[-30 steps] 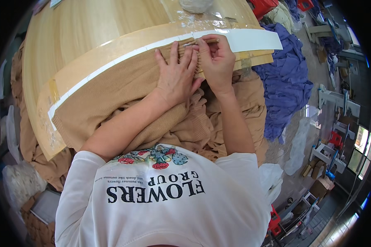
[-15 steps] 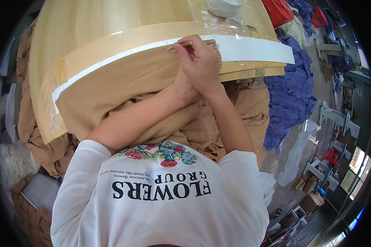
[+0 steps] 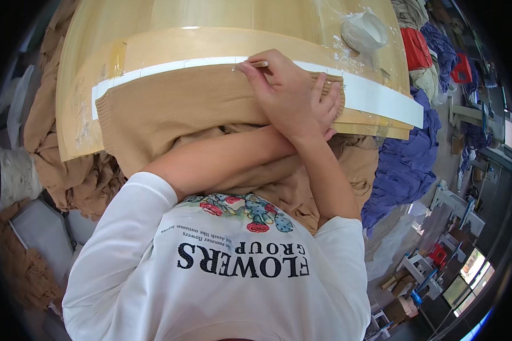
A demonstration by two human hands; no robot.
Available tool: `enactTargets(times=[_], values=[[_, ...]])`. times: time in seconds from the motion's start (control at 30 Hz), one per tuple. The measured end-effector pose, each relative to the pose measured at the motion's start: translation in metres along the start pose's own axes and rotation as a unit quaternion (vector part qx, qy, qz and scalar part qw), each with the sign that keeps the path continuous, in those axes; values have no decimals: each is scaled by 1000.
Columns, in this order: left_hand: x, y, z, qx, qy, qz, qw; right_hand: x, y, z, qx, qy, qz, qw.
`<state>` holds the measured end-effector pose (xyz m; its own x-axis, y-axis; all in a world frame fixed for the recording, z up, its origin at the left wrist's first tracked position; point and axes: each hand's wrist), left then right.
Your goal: Marking lines on a garment using a template and a marking tool in a textile factory setting.
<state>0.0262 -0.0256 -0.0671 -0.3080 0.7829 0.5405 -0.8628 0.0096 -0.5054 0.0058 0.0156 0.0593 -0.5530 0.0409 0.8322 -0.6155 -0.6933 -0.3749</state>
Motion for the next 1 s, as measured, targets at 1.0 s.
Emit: enactTargets(times=[1.0], values=[[-4, -26, 30, 76, 295, 109, 946, 55, -25, -127, 121, -58, 111, 985]])
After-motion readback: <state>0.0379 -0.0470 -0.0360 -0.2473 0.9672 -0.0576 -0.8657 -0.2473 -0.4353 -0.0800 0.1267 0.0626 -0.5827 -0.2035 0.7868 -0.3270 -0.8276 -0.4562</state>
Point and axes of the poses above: each hand's wrist, its own y-axis away from the middle knuckle, its own z-axis out of the back of the hand, x = y × z, and after that the axes turned 12 degrees about -x, right-handed
